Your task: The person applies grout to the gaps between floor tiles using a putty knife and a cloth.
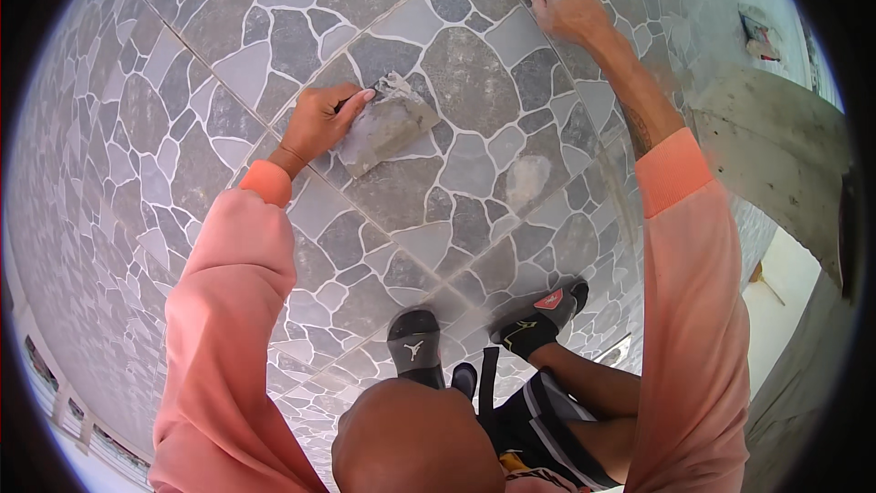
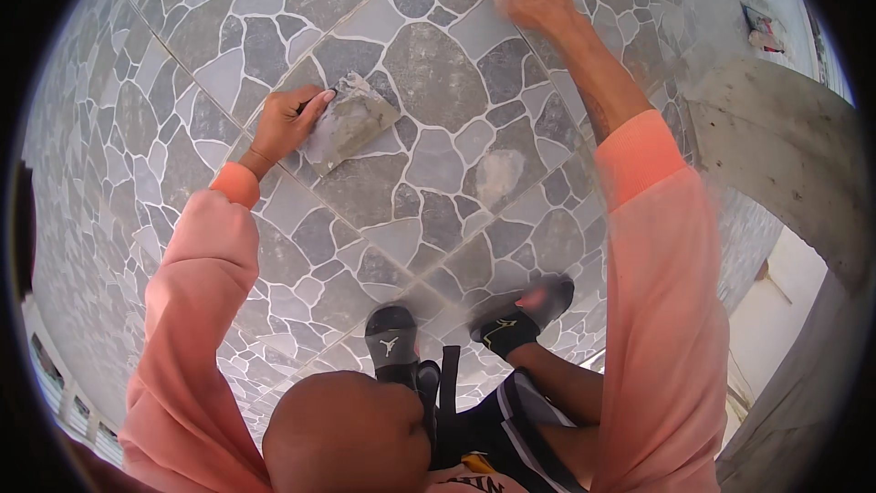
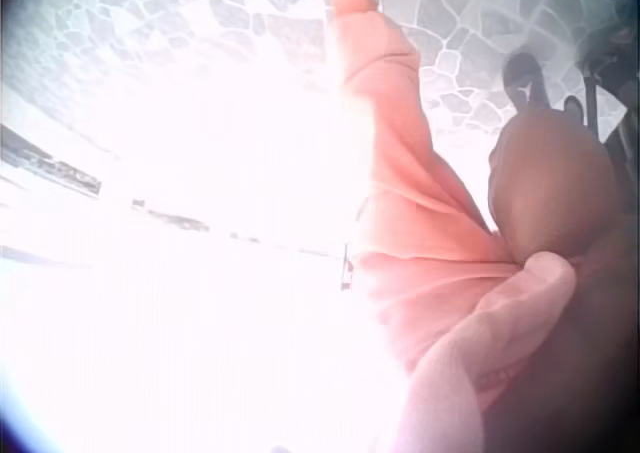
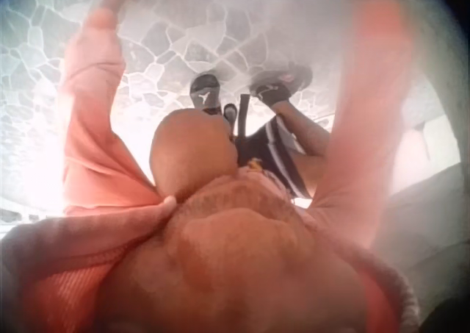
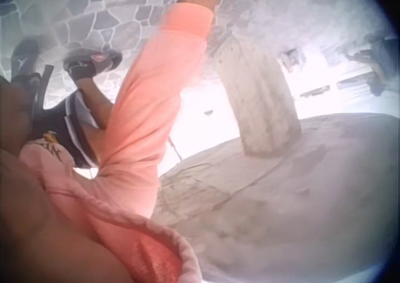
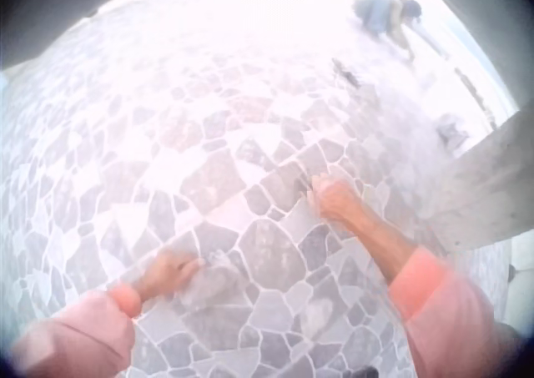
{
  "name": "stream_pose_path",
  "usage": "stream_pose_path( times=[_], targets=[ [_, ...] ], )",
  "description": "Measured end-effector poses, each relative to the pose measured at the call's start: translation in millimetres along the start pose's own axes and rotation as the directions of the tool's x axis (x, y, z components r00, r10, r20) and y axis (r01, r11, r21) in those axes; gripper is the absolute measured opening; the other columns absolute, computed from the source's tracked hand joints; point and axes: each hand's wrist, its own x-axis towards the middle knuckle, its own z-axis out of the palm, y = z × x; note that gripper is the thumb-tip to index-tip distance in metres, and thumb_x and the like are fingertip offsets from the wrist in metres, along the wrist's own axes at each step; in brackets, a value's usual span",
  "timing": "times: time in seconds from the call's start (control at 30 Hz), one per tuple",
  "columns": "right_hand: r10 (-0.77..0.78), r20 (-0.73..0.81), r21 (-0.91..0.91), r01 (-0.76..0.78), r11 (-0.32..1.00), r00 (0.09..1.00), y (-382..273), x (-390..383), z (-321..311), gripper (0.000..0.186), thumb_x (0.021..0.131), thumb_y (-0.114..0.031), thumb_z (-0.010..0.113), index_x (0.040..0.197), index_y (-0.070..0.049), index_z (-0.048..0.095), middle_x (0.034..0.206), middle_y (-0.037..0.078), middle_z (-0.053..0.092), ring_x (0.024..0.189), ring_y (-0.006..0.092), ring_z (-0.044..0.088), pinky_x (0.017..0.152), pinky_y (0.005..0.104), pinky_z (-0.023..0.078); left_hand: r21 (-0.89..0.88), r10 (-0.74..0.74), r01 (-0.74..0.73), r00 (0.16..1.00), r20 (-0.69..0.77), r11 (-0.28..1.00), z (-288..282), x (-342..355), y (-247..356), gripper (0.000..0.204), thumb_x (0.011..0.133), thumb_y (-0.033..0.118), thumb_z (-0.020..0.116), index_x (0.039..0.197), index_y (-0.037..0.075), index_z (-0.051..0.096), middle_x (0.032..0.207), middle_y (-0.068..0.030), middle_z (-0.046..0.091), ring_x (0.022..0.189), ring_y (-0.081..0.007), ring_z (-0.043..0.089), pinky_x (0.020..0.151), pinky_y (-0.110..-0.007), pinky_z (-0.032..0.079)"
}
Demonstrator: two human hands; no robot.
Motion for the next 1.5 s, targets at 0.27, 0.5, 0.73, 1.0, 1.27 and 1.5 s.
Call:
stream_pose_path(
  times=[0.27,0.5,0.73,1.0,1.27,1.5],
  targets=[
    [-0.132,-0.061,0.108,0.138,0.985,0.989,-6,-17,-2,0.026,0.086,-0.022,0.052,0.101,-0.001,0.06,0.097,0.021,0.063,0.094,0.0378,0.061,0.084,0.0459,0.05,-0.055,-0.047,0.046,0.999,-0.011,0.997,3,-1,-2,0.027,0.093,0.025,0.061,0.085,0.0,0.067,0.058,-0.0088,0.054,0.052,-0.0118,0.045,0.052,-0.029,0.041],
    [-0.179,-0.057,0.096,0.184,0.978,0.982,-18,-47,17,0.027,0.086,-0.019,0.051,0.108,-0.003,0.056,0.097,0.022,0.06,0.092,0.0393,0.06,0.082,0.0458,0.049,-0.103,-0.098,0.099,0.995,0.015,0.99,1,0,-2,0.029,0.093,0.029,0.061,0.088,0.001,0.068,0.059,-0.0095,0.056,0.053,-0.0124,0.042,0.054,-0.029,0.042],
    [-0.101,-0.056,-0.196,0.088,0.977,0.993,-1,-94,43,0.027,0.086,-0.016,0.051,0.109,-0.002,0.054,0.095,0.022,0.059,0.089,0.0406,0.06,0.079,0.047,0.049,-0.184,-0.117,0.111,0.993,-0.021,0.977,8,0,-4,0.033,0.093,0.03,0.06,0.087,-0.001,0.067,0.061,-0.0071,0.056,0.058,-0.0098,0.043,0.057,-0.028,0.042],
    [-0.04,-0.04,-0.096,0.036,0.995,0.998,3,-124,41,0.028,0.084,-0.019,0.053,0.106,-0.001,0.055,0.096,0.02,0.061,0.092,0.0397,0.06,0.08,0.0474,0.049,-0.319,-0.259,0.22,0.962,-0.084,0.922,11,3,1,0.037,0.094,0.032,0.06,0.083,-0.002,0.067,0.061,0.0035,0.052,0.058,-0.0059,0.041,0.053,-0.026,0.037],
    [0.074,0.082,0.022,-0.076,0.997,0.994,24,-132,21,0.032,0.084,-0.019,0.053,0.112,-0.003,0.057,0.096,0.021,0.061,0.096,0.0384,0.06,0.082,0.0473,0.049,-0.6,-0.326,0.193,0.938,-0.119,0.776,63,-14,32,0.035,0.095,0.031,0.06,0.075,0.004,0.066,0.063,0.009,0.046,0.058,-0.0015,0.035,0.051,-0.022,0.029],
    [0.008,0.109,0.203,-0.03,0.979,0.994,18,-129,-22,0.024,0.086,-0.013,0.055,0.108,-0.003,0.059,0.111,0.017,0.06,0.095,0.0355,0.059,0.082,0.0436,0.049,-0.693,-0.296,0.19,0.954,-0.036,0.696,88,6,60,0.027,0.096,0.029,0.059,0.09,0.004,0.067,0.07,0.0082,0.055,0.061,-0.0001,0.042,0.054,-0.019,0.033]
  ],
)
